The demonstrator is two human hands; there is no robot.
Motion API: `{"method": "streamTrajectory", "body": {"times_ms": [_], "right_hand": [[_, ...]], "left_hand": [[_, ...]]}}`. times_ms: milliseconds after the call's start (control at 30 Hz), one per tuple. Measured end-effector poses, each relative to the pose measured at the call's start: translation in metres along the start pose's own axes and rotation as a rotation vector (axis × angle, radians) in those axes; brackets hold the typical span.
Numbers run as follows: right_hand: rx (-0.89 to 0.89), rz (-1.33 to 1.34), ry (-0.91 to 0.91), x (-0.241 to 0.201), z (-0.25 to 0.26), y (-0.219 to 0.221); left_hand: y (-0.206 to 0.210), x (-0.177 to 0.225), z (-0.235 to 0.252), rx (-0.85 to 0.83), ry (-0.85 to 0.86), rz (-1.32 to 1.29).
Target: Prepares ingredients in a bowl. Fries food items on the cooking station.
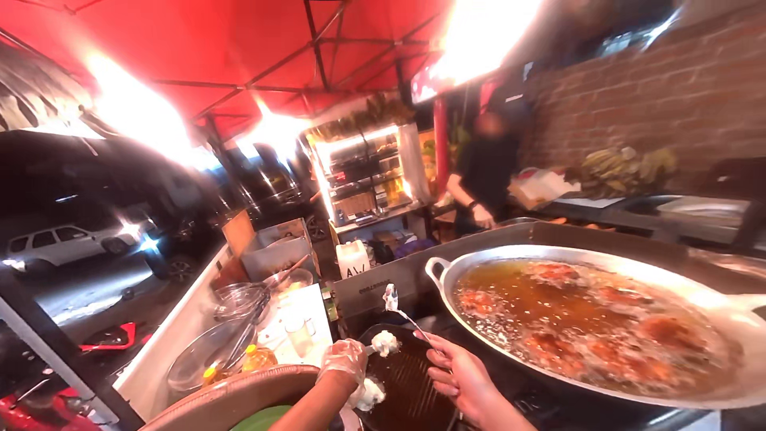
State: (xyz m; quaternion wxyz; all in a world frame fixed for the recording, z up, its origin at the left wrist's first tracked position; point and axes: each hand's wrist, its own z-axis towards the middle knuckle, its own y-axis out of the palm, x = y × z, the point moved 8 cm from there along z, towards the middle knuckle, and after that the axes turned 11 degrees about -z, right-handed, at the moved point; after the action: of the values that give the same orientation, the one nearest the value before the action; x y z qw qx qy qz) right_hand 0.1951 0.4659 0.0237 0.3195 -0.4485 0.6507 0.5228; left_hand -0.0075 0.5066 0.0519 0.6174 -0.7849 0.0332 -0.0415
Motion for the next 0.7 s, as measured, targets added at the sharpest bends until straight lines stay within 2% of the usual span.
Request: {"method": "streamTrajectory", "body": {"times_ms": [300,700], "right_hand": [[0.018,0.028,-0.018,0.003,-0.016,-0.011],[0.021,-0.019,-0.029,0.017,-0.024,-0.009]], "left_hand": [[-0.027,-0.005,-0.019,-0.009,-0.074,0.037],[-0.006,0.015,-0.004,-0.018,-0.066,-0.050]]}}
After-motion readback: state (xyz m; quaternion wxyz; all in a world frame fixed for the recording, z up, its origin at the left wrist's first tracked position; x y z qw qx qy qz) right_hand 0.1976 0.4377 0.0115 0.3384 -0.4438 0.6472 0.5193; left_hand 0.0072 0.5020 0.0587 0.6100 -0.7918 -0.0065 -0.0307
